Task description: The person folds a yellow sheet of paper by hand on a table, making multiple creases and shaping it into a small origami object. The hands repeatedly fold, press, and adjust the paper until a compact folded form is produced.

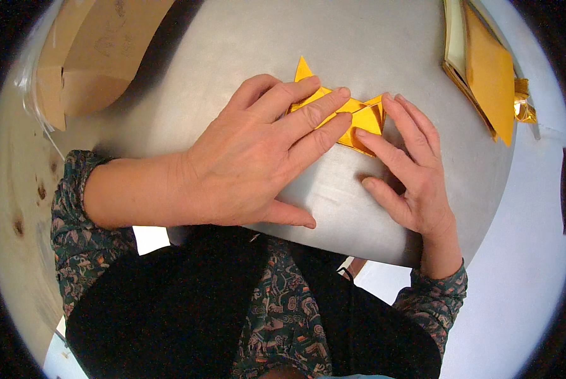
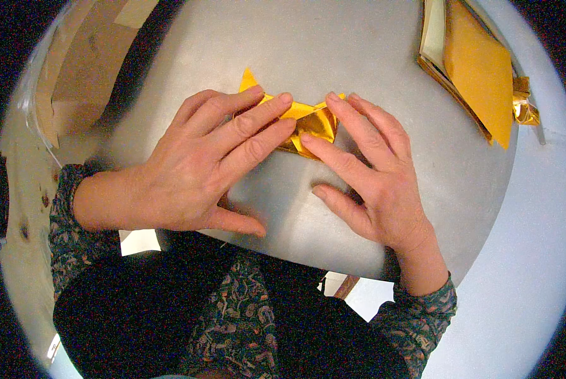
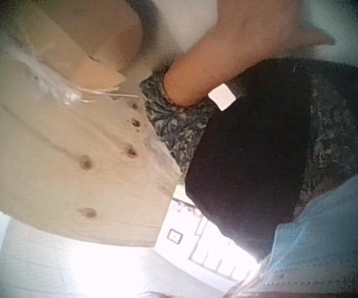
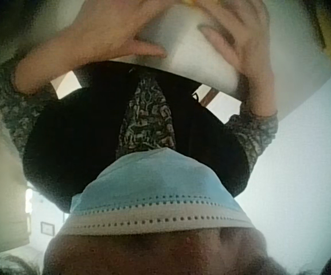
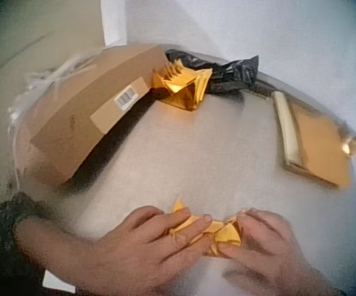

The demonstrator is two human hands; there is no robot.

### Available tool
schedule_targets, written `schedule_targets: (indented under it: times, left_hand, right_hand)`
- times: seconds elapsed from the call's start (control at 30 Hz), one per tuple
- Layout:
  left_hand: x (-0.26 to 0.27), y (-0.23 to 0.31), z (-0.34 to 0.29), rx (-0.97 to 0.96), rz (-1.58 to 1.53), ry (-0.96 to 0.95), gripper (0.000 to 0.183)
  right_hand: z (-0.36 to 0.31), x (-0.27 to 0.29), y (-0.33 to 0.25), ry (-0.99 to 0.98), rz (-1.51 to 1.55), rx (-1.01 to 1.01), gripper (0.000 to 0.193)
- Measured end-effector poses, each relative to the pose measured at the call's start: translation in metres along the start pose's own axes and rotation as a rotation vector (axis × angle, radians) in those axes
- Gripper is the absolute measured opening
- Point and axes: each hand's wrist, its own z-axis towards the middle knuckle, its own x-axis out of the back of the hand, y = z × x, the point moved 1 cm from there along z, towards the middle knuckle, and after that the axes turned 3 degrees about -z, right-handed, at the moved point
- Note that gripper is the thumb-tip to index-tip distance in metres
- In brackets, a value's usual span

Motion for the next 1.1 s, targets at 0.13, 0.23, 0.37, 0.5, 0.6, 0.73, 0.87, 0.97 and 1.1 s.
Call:
schedule_targets:
  times: [0.13, 0.23, 0.37, 0.5, 0.6, 0.73, 0.87, 0.97, 1.1]
  left_hand:
    - [0.0, -0.001, -0.002, 0.011, 0.024, -0.025, 0.117]
    - [0.001, -0.002, -0.005, 0.015, 0.011, -0.035, 0.114]
    - [0.004, -0.003, -0.007, 0.006, -0.041, 0.004, 0.11]
    - [0.006, -0.003, -0.006, -0.018, -0.045, 0.028, 0.107]
    - [0.006, -0.002, -0.005, -0.026, -0.03, 0.03, 0.106]
    - [0.007, -0.002, -0.005, -0.019, -0.003, 0.03, 0.103]
    - [0.006, -0.002, -0.005, -0.021, -0.001, 0.037, 0.1]
    - [0.006, -0.002, -0.004, -0.023, 0.014, 0.039, 0.099]
    - [0.006, -0.001, -0.004, -0.02, 0.04, 0.033, 0.098]
  right_hand:
    - [0.001, 0.0, 0.0, 0.029, -0.036, 0.105, 0.051]
    - [0.003, -0.006, -0.006, 0.019, 0.013, 0.076, 0.049]
    - [0.005, -0.008, -0.009, 0.053, 0.054, 0.003, 0.047]
    - [0.006, -0.007, -0.008, 0.065, 0.058, 0.002, 0.046]
    - [0.006, -0.006, -0.01, 0.05, 0.042, -0.006, 0.045]
    - [0.009, -0.006, -0.011, 0.033, 0.024, 0.021, 0.041]
    - [0.01, -0.004, -0.011, 0.026, 0.037, 0.023, 0.039]
    - [0.01, -0.004, -0.01, 0.022, 0.037, 0.025, 0.039]
    - [0.01, -0.005, -0.01, 0.034, 0.047, 0.024, 0.037]
